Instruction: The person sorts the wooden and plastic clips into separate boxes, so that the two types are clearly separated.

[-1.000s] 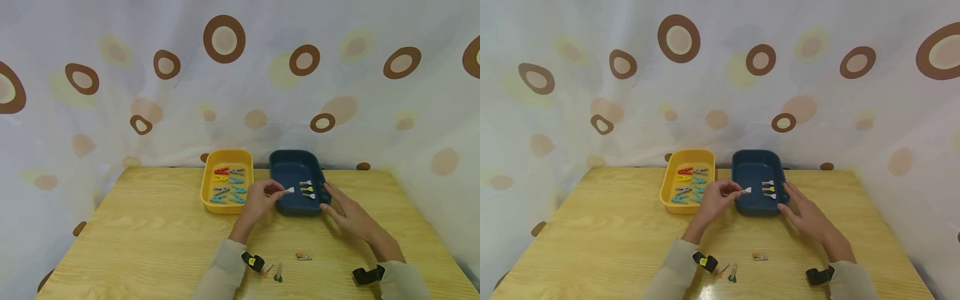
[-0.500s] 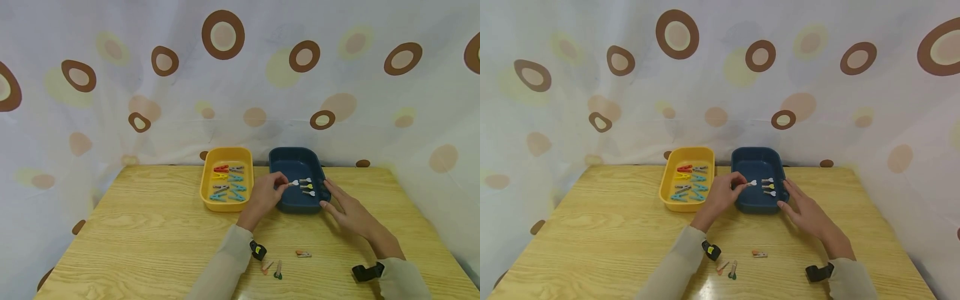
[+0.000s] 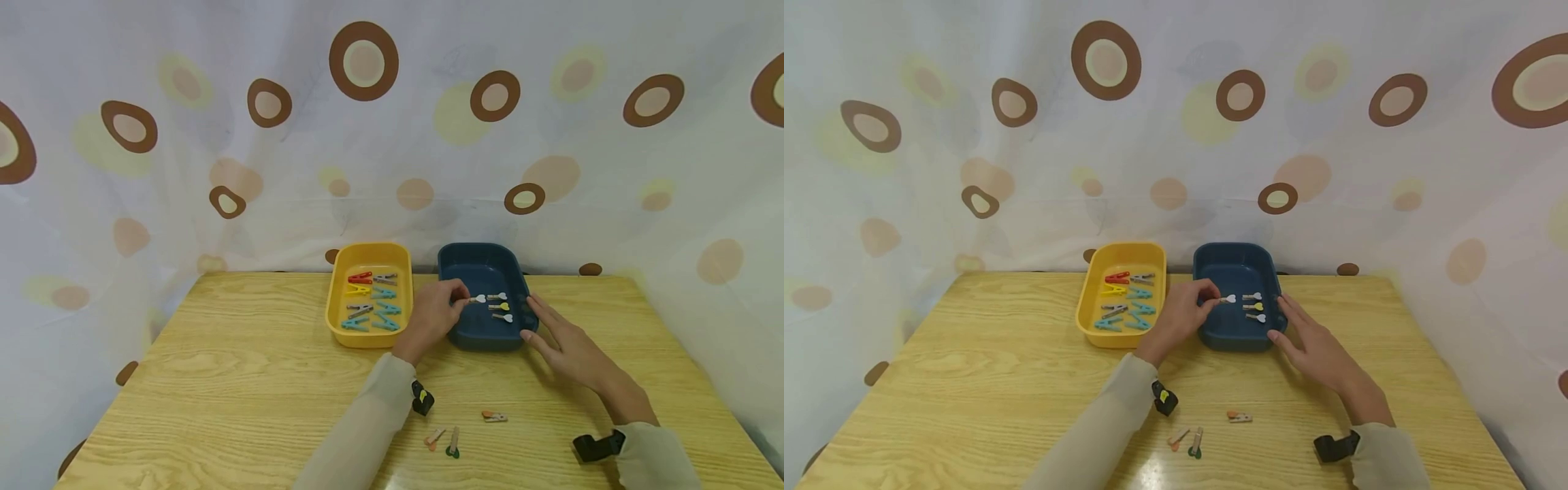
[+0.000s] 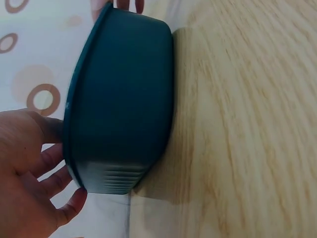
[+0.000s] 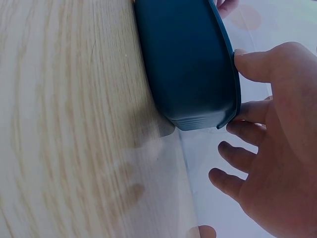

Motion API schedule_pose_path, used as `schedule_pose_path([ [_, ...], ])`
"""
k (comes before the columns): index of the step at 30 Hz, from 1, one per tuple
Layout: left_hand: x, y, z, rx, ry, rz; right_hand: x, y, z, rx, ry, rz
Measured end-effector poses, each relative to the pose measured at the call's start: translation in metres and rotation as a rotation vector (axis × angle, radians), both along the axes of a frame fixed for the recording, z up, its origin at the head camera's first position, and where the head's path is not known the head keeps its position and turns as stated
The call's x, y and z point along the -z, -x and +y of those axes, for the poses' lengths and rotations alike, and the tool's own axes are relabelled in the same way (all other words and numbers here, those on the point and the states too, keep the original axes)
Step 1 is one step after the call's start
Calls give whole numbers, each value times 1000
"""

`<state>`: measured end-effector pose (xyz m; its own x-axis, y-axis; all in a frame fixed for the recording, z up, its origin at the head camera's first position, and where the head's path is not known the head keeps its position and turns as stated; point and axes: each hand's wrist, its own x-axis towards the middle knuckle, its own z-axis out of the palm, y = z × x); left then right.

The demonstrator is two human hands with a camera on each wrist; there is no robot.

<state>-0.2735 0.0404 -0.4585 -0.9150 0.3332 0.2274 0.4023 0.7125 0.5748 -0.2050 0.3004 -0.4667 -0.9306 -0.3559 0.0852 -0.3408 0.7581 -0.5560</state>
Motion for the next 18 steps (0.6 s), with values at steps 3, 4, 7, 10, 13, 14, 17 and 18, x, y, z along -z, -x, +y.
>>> schedule_pose_path([
  [3, 4, 3, 3, 21, 42, 26, 1, 0, 0, 4, -2, 2],
  [4, 5, 4, 5, 27, 51, 30, 1, 0, 1, 5, -1, 1],
  [7, 9, 5, 9, 34, 76, 42, 2, -1, 1, 7, 1, 2],
  [10, 12, 6, 11, 28, 93, 67, 2, -1, 2, 7, 4, 2],
  [13, 14, 6, 12, 18, 126, 106, 2, -1, 1, 8, 3, 0],
  [14, 15, 6, 12, 13, 137, 116, 2, -1, 1, 9, 3, -1],
  [17, 15, 6, 12, 3, 164, 133, 1, 0, 0, 8, 0, -6],
  [18, 15, 6, 12, 1, 173, 136, 1, 0, 0, 8, 0, -6],
])
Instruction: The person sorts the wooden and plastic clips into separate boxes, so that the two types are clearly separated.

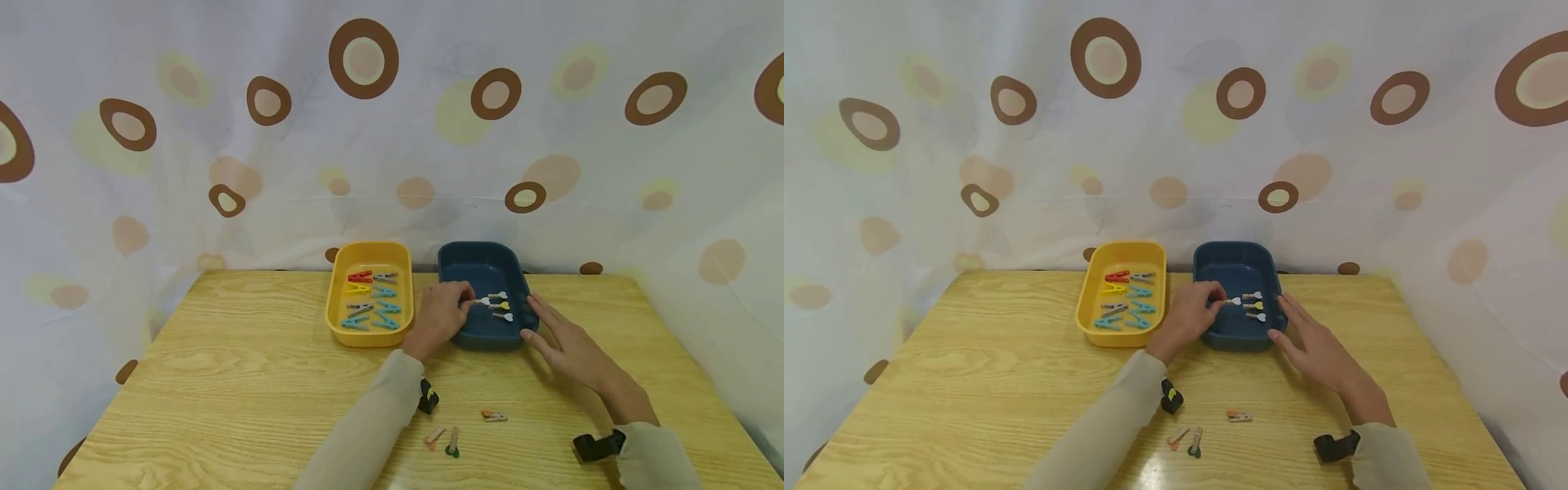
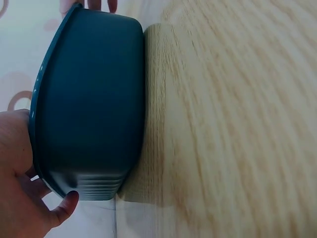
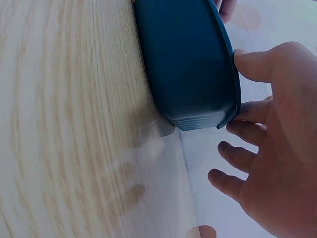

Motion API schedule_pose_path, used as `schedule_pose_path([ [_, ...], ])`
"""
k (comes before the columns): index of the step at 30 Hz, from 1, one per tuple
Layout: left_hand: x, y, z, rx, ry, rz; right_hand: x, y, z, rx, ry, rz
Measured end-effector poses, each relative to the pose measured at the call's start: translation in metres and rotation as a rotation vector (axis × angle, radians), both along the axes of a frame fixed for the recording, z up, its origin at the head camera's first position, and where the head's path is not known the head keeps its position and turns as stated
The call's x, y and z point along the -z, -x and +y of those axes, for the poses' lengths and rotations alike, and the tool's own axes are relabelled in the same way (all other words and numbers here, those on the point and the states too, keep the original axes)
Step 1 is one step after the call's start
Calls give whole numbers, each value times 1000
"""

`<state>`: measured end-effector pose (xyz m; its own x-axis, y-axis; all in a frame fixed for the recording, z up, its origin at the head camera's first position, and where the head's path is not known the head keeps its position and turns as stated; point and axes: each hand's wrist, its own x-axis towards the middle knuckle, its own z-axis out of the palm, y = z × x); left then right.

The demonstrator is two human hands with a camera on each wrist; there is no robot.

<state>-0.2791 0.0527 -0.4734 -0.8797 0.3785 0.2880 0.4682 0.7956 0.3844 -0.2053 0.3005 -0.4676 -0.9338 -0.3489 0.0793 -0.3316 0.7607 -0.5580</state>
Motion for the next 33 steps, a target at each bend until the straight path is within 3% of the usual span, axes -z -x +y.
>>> schedule_pose_path([
  [20, 1, -2, 1, -50, -4, -84, 3, 0, -1, -4, 1, 2],
  [25, -1, -4, -3, -10, -65, -68, 3, -1, 0, -1, -5, 4],
  [33, -20, -16, -14, 88, -132, -40, 2, 0, 0, -7, -11, 22],
])
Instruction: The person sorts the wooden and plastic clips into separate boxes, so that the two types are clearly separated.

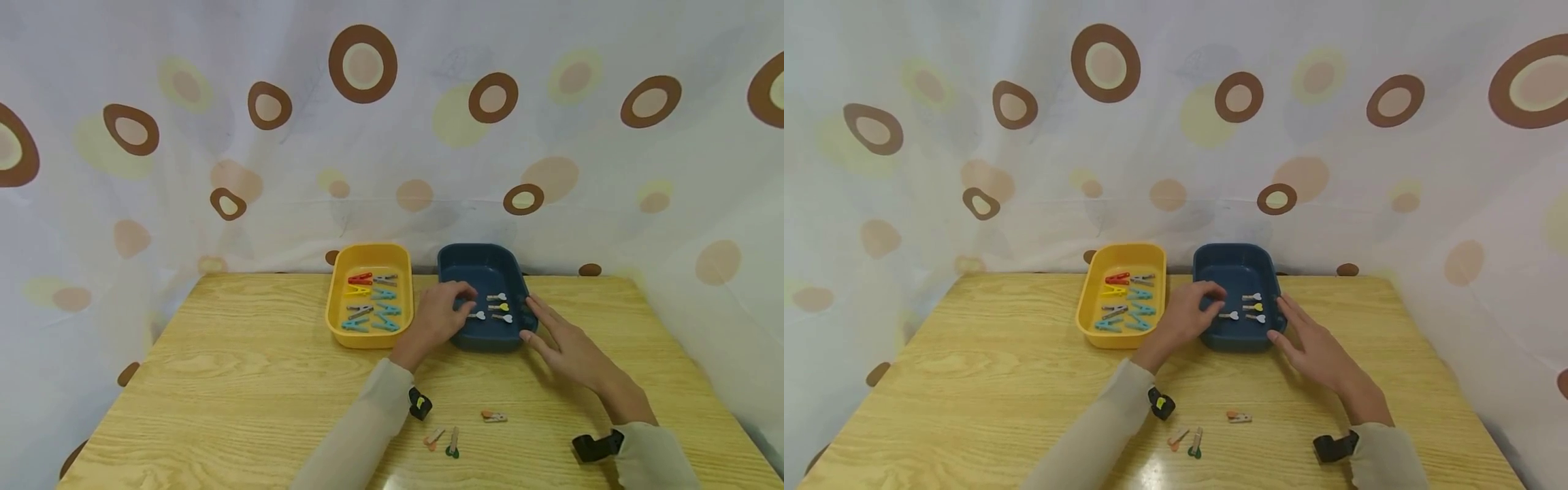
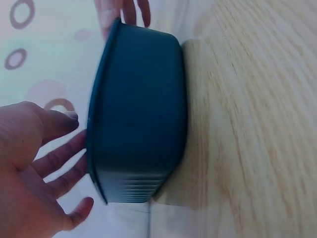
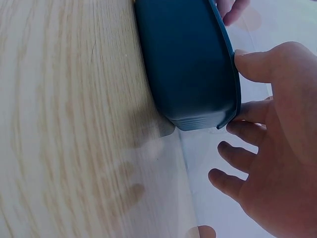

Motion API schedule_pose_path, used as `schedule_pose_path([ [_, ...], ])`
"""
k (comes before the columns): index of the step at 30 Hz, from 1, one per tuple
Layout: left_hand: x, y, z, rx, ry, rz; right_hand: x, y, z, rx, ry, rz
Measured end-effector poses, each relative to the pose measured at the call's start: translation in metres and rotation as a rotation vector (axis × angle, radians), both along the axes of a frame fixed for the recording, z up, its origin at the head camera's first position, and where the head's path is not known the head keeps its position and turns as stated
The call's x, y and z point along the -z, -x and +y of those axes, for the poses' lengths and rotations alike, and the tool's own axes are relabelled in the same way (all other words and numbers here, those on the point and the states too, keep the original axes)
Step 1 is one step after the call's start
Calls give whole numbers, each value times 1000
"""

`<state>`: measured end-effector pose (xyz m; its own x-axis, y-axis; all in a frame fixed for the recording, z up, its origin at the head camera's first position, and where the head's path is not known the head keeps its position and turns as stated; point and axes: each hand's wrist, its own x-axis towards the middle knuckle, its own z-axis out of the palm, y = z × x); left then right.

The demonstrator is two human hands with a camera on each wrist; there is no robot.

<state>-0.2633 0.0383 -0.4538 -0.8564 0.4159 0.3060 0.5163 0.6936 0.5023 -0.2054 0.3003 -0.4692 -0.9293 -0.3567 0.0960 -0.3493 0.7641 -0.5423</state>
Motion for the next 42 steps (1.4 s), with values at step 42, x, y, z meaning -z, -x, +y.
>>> schedule_pose_path([
  [42, 19, -88, -21, 319, -149, -273, -1, 1, 0, 20, -39, -26],
])
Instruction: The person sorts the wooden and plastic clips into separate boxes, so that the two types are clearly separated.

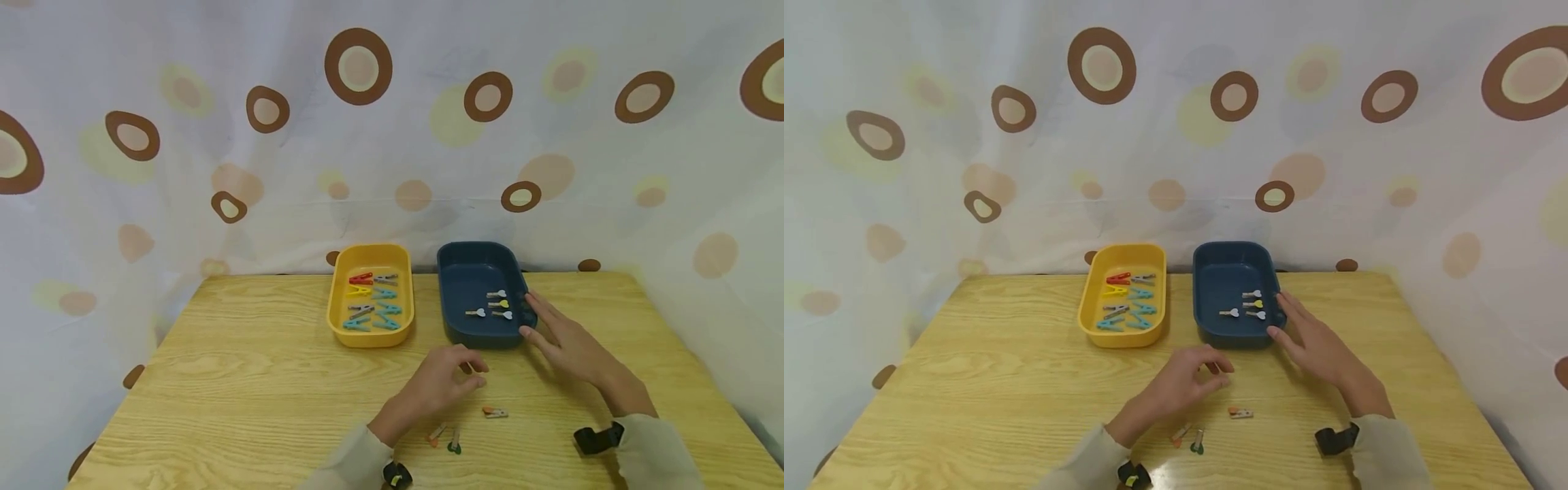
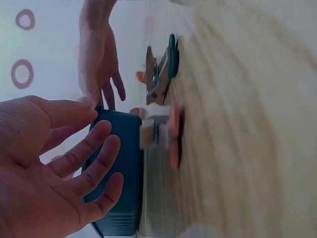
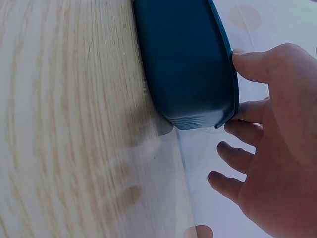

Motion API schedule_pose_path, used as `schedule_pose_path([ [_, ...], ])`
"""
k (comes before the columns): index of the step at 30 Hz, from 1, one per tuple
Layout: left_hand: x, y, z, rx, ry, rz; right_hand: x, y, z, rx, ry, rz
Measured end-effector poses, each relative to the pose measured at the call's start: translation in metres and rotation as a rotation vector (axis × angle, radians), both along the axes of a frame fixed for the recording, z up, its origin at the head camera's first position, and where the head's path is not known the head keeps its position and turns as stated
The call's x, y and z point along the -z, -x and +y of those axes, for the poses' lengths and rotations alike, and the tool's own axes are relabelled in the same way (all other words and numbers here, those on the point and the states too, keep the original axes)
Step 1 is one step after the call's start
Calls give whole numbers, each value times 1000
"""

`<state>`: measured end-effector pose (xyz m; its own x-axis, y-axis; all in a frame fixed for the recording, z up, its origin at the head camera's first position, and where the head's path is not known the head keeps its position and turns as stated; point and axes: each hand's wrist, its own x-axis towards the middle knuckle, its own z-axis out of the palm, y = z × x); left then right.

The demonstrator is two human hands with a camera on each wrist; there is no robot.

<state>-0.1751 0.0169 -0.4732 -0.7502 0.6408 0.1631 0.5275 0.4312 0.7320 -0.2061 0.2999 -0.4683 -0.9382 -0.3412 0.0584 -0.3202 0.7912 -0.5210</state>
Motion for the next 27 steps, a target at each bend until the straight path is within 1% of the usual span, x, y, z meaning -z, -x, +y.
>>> schedule_pose_path([
  [3, 1, -3, 4, 29, 25, -48, -1, 1, 1, -3, -2, 8],
  [7, 1, -7, 8, 62, 67, -71, -1, 1, 1, -3, -7, 5],
  [13, 2, -12, 14, 81, 160, -46, -2, 0, 1, -6, -1, 1],
  [18, 2, -14, 16, 111, 248, -29, -3, 0, 1, -6, 4, 3],
  [22, 2, -16, 17, 122, 307, 40, -1, 0, 1, -2, 4, 3],
  [25, 1, -19, 18, 132, 320, 97, 0, 0, 1, -3, 3, 4],
  [27, 1, -20, 18, 139, 318, 116, 0, 0, 1, -4, 5, 3],
])
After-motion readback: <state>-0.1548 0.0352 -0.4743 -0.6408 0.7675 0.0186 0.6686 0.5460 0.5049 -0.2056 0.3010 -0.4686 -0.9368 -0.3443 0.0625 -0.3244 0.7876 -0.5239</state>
